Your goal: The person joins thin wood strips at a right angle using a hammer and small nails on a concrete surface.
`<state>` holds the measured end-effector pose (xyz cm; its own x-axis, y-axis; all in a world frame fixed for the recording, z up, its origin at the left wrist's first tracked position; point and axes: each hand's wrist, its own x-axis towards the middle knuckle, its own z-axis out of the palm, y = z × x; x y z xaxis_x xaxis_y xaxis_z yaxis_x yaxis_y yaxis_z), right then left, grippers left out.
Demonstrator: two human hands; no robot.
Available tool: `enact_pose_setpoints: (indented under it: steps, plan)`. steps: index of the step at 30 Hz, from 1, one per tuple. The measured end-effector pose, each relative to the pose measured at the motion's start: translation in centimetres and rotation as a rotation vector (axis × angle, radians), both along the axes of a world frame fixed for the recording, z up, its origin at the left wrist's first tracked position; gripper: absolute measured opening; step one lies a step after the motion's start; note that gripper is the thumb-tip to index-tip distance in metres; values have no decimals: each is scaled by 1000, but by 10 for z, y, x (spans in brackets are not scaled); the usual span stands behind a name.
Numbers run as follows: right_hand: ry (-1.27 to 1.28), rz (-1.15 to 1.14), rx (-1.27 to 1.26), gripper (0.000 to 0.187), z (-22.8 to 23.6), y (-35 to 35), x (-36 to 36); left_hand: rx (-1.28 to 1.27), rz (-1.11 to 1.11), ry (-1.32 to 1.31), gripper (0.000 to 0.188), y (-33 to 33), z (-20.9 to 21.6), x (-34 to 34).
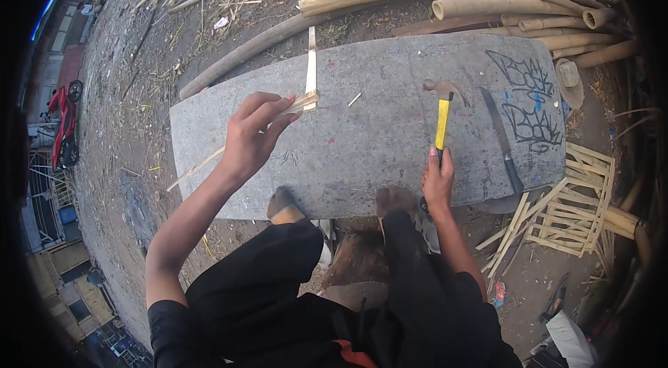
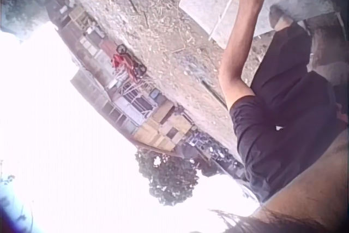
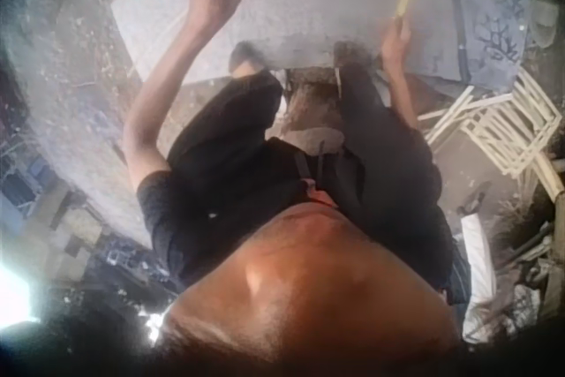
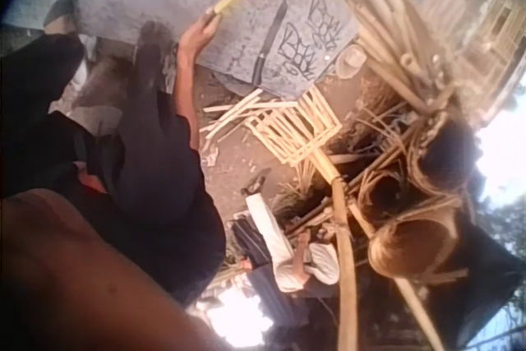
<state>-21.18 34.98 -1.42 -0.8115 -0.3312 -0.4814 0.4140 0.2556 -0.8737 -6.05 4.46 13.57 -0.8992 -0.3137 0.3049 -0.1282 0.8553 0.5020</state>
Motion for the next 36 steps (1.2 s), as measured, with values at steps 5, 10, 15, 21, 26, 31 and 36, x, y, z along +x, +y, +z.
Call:
enact_pose_setpoints:
  steps: [5, 10, 15, 21, 26, 31, 36]
  plan:
    - [-15, 30, -30, 30, 1, -2, 4, 42, -85, -106, 29, 18, -14, 6]
    - [-13, 62, -28, 29, -4, 1, 12, 64, -115, -83, 22, 25, -29, 11]
    - [-43, 70, -34, 27, -2, -2, 13, 80, -114, -91, 25, 19, -31, 11]
    - [-29, 110, -25, 20, -6, 0, 16, 65, -29, -24, 40, 7, -17, 3]
    - [4, 135, 42, 17, -8, 1, 21, 29, 112, 33, 51, -12, 11, 1]
    - [-20, 139, 15, 16, -14, 3, 24, -47, 146, 220, 38, -31, 30, -5]
    - [-17, 134, 19, 16, -12, 4, 26, 109, 234, 326, 26, -43, 52, 1]
